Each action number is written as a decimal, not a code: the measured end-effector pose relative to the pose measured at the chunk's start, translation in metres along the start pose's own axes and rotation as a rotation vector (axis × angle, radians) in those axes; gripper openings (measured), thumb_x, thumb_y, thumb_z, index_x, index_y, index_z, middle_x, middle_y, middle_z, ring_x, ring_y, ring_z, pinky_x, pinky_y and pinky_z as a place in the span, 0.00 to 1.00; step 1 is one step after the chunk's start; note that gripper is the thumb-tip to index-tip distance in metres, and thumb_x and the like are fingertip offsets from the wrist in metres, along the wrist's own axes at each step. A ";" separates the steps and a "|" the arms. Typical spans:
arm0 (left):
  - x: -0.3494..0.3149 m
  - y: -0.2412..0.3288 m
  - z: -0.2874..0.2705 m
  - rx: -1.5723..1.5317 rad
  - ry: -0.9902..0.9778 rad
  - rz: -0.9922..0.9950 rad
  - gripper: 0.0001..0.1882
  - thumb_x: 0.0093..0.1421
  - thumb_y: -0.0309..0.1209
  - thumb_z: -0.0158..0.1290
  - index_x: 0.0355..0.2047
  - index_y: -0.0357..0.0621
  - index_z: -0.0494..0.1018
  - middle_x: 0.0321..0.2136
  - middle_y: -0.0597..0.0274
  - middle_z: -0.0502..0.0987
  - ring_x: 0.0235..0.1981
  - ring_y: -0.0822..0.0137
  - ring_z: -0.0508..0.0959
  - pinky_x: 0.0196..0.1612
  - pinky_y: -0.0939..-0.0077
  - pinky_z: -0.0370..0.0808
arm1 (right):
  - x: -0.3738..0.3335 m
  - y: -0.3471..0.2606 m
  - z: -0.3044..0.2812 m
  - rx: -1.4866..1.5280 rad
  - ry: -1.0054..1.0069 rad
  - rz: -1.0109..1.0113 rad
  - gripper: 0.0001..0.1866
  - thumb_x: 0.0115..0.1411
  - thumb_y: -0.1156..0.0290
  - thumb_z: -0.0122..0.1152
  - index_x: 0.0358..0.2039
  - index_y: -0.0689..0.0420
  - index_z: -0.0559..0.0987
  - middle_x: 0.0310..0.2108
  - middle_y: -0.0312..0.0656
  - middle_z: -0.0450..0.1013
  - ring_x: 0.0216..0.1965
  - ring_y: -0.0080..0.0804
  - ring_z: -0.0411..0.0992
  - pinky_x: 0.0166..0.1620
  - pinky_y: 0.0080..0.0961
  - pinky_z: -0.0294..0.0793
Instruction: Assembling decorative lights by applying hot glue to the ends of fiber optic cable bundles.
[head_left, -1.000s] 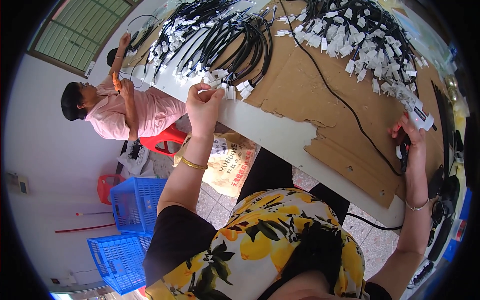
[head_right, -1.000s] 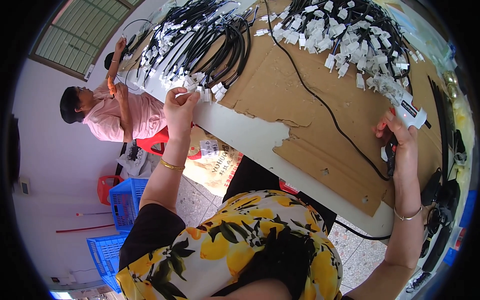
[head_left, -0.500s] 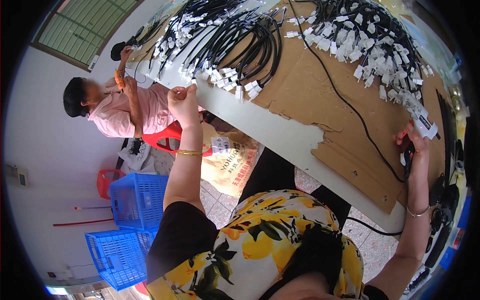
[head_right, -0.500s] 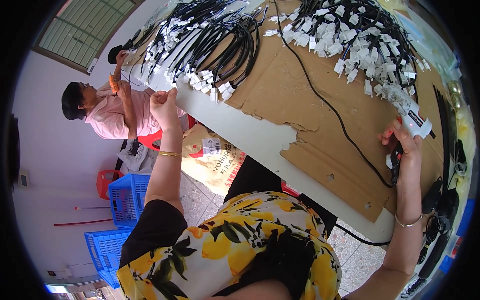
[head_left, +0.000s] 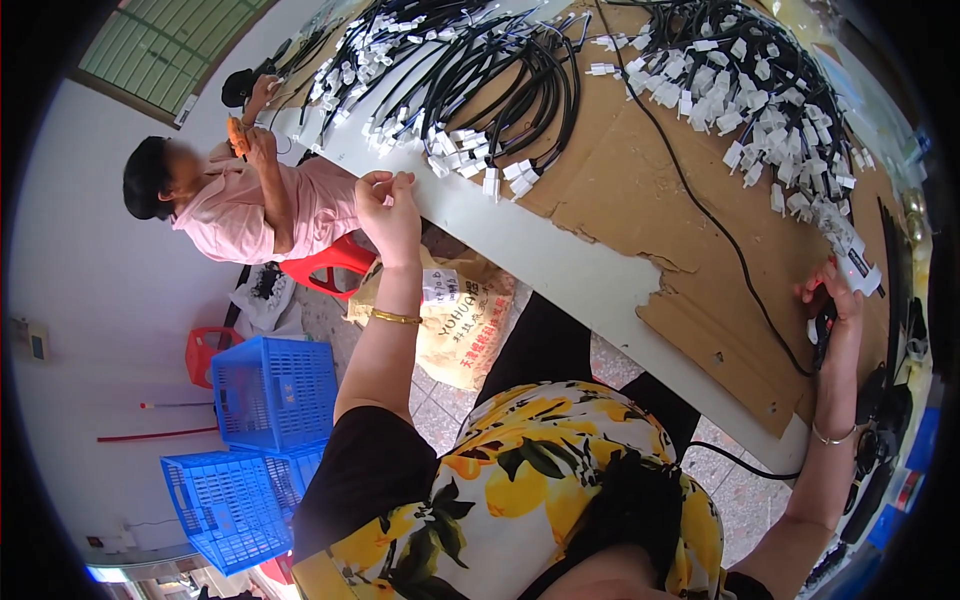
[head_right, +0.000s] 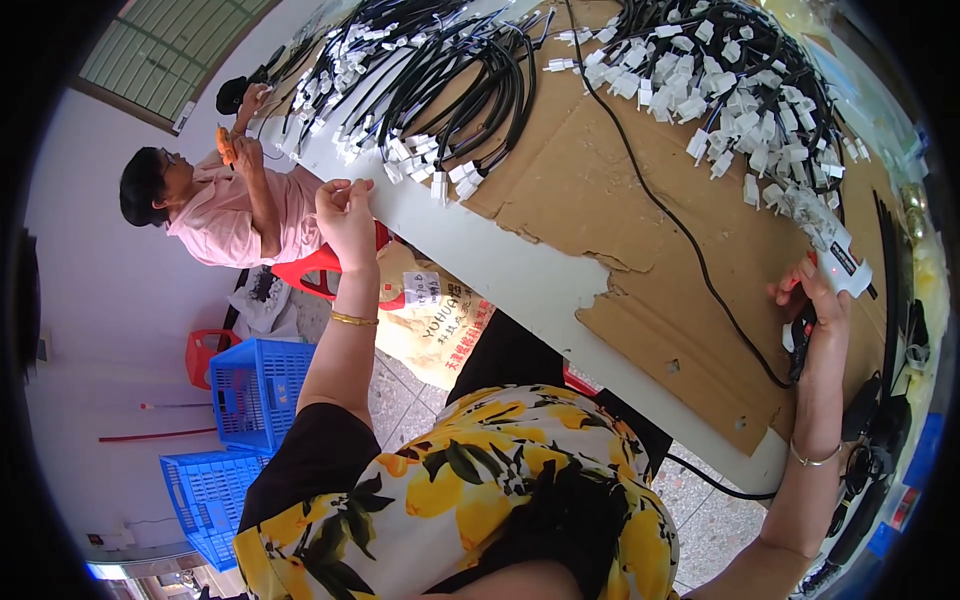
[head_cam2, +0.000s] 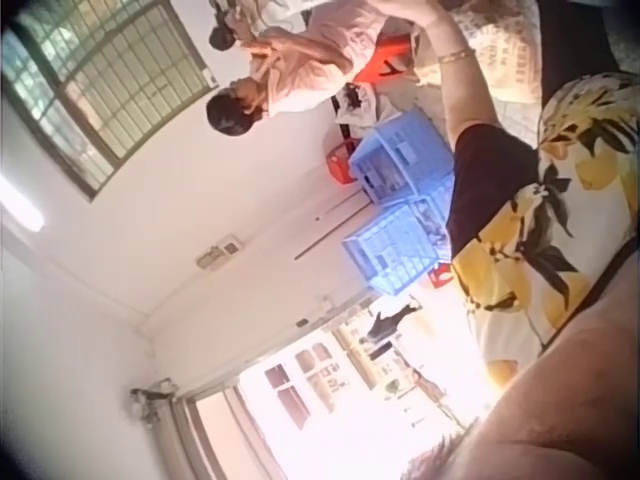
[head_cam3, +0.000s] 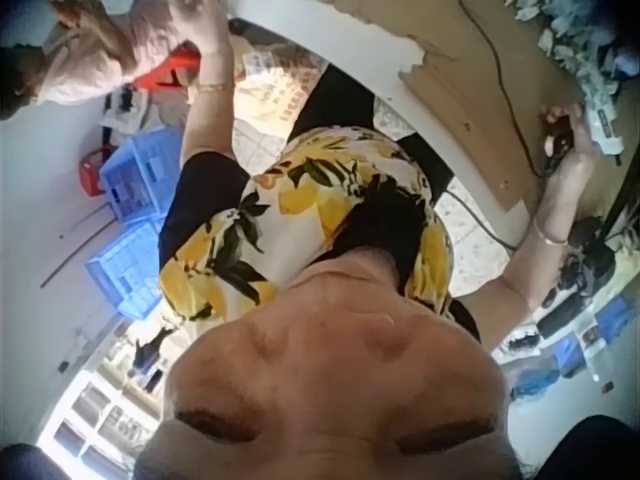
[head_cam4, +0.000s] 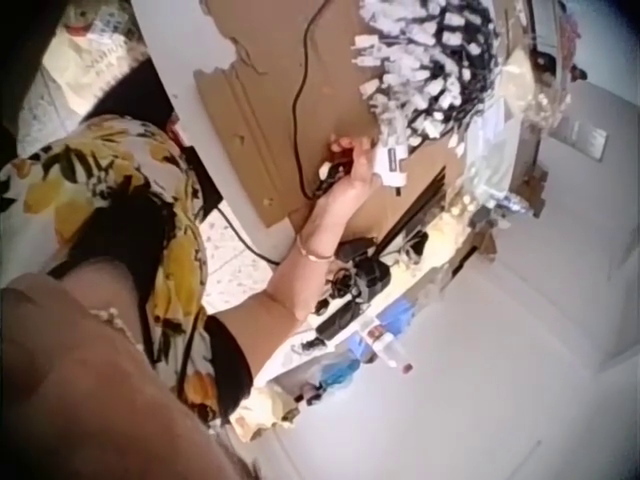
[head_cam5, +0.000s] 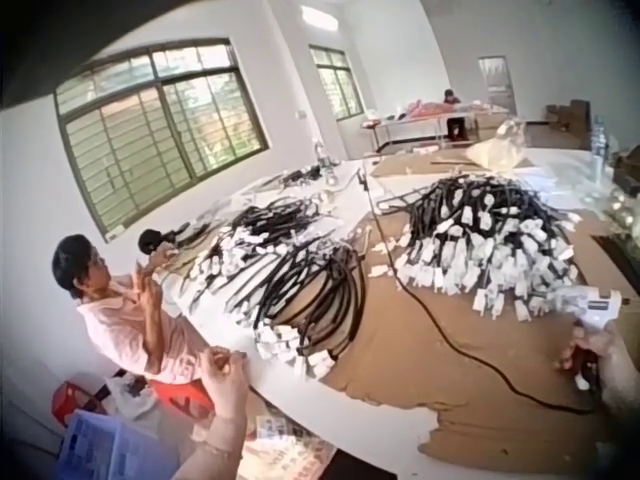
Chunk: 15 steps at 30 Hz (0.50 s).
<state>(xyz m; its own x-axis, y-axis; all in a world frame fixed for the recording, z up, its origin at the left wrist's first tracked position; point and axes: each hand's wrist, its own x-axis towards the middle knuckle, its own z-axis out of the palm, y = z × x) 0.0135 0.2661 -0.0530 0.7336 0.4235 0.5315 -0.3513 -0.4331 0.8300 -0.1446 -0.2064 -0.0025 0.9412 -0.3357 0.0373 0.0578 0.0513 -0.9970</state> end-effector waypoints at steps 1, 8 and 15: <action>-0.001 0.002 -0.001 -0.058 -0.004 -0.019 0.08 0.53 0.22 0.49 0.32 0.37 0.61 0.25 0.56 0.76 0.24 0.76 0.73 0.27 0.87 0.66 | 0.000 0.000 0.000 0.005 -0.001 0.017 0.19 0.52 0.61 0.53 0.39 0.63 0.67 0.21 0.38 0.63 0.23 0.24 0.62 0.35 0.26 0.67; -0.009 0.015 -0.003 -0.035 -0.025 0.022 0.09 0.54 0.26 0.50 0.32 0.39 0.62 0.23 0.59 0.76 0.25 0.77 0.72 0.28 0.88 0.65 | -0.001 -0.003 0.001 0.037 0.020 0.026 0.17 0.52 0.64 0.54 0.37 0.62 0.68 0.21 0.38 0.64 0.24 0.25 0.63 0.36 0.27 0.67; -0.013 0.046 0.009 0.529 -0.086 0.280 0.18 0.40 0.32 0.61 0.29 0.41 0.65 0.16 0.62 0.73 0.19 0.63 0.73 0.24 0.73 0.69 | 0.000 0.000 -0.001 0.074 0.015 0.031 0.18 0.51 0.65 0.55 0.40 0.63 0.67 0.23 0.39 0.64 0.24 0.26 0.63 0.36 0.27 0.67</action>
<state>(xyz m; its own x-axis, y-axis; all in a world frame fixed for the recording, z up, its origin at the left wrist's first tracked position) -0.0071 0.2332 -0.0233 0.7071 0.1795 0.6840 -0.2176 -0.8651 0.4520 -0.1448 -0.2075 -0.0029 0.9379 -0.3470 0.0044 0.0533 0.1313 -0.9899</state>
